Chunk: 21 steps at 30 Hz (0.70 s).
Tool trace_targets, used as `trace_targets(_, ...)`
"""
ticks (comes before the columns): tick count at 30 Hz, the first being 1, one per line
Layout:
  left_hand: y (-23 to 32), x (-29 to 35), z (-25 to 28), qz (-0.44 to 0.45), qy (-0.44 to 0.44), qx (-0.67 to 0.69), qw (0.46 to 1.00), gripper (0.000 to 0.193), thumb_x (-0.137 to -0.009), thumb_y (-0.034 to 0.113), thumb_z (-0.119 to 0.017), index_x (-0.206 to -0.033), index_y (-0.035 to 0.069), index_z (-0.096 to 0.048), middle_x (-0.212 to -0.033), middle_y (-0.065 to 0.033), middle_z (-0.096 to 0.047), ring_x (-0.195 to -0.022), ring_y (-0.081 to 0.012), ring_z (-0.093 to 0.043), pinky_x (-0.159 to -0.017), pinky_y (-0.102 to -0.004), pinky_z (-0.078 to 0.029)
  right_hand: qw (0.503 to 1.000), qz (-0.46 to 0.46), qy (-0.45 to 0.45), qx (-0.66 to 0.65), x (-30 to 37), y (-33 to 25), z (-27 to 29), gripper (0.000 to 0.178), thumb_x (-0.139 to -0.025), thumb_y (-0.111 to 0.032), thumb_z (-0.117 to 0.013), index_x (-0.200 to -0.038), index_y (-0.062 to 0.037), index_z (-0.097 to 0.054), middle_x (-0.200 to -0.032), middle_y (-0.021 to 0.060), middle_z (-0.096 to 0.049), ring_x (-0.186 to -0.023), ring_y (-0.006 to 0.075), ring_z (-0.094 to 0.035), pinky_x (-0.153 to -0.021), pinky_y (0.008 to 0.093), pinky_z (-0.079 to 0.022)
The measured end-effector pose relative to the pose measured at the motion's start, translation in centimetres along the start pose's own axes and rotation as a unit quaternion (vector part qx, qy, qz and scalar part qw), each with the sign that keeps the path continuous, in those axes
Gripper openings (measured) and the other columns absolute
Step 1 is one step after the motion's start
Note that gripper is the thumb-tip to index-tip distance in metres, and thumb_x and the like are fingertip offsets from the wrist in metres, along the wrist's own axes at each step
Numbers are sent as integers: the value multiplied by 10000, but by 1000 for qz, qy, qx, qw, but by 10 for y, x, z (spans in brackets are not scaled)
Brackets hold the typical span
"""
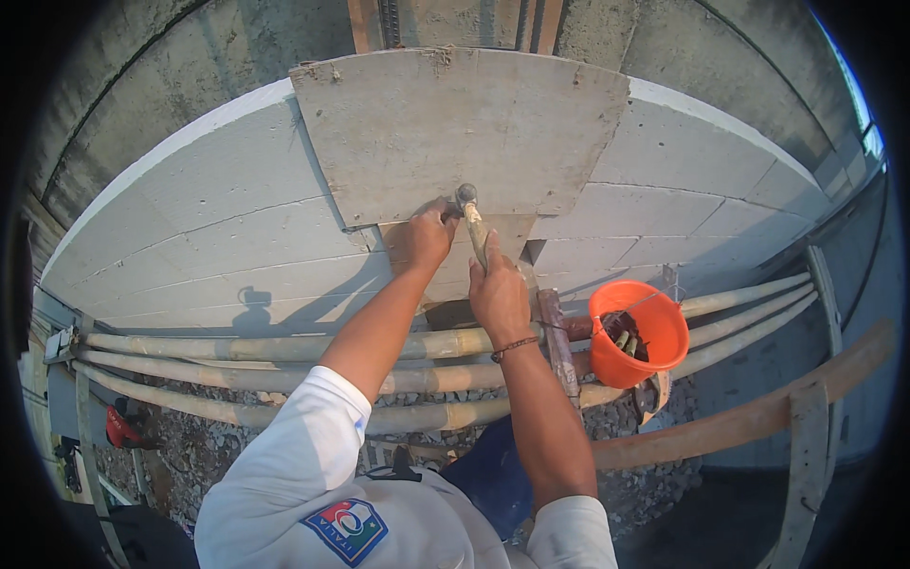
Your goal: The person secures a wooden board against a white block wall using a hammer and nails, repeatedly driving nails through the wood into the wall while standing on a bamboo scaffold.
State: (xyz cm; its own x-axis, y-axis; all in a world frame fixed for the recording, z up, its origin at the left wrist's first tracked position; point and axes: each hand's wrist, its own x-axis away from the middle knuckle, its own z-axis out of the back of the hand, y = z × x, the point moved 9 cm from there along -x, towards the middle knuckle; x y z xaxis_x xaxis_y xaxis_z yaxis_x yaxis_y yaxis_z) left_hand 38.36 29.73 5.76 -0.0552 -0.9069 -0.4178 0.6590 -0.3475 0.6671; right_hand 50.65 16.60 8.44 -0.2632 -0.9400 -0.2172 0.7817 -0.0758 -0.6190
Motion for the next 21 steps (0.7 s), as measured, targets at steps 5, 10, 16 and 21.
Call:
trace_targets(5,-8,-3,-5,7,-21,24,999,186,-843,208,-673,-969,77,-637,-877,-157,-693,-839,-375,-665,-715,-458,-522,1000,10,27,-11,3,7,-6,538,-925,-221,-566,-1395,-5,-418,-948,285,-644,-834,437,-645,-740,488,-505)
trace_targets(10,-13,-2,16,-30,-79,72,994,180,-842,201,-672,-969,75,-655,-890,-138,-701,-832,-333,-679,-695,-406,-526,941,-65,-24,-331,74,43,4,504,-959,-224,-552,-1395,-19,-404,-770,90,-587,-584,166,-583,-506,295,-471)
trace_targets(16,116,-23,193,-324,245,-10,914,221,-781,142,-731,-997,116,-688,-995,-66,-675,-967,-264,-596,-850,-364,-477,833,-278,-112,-465,260,111,-8,510,-959,-222,-566,-1404,-48,-390,-765,27,-547,-512,80,-512,-409,222,-435)
trace_targets(21,172,-84,230,-375,270,-194,865,321,-774,165,-731,-1088,147,-665,-1112,-63,-636,-1100,-272,-538,-946,-405,-422,825,-306,-117,-460,304,110,-17,561,-939,-175,-585,-1435,-38,-363,-770,27,-548,-525,81,-528,-418,228,-445)
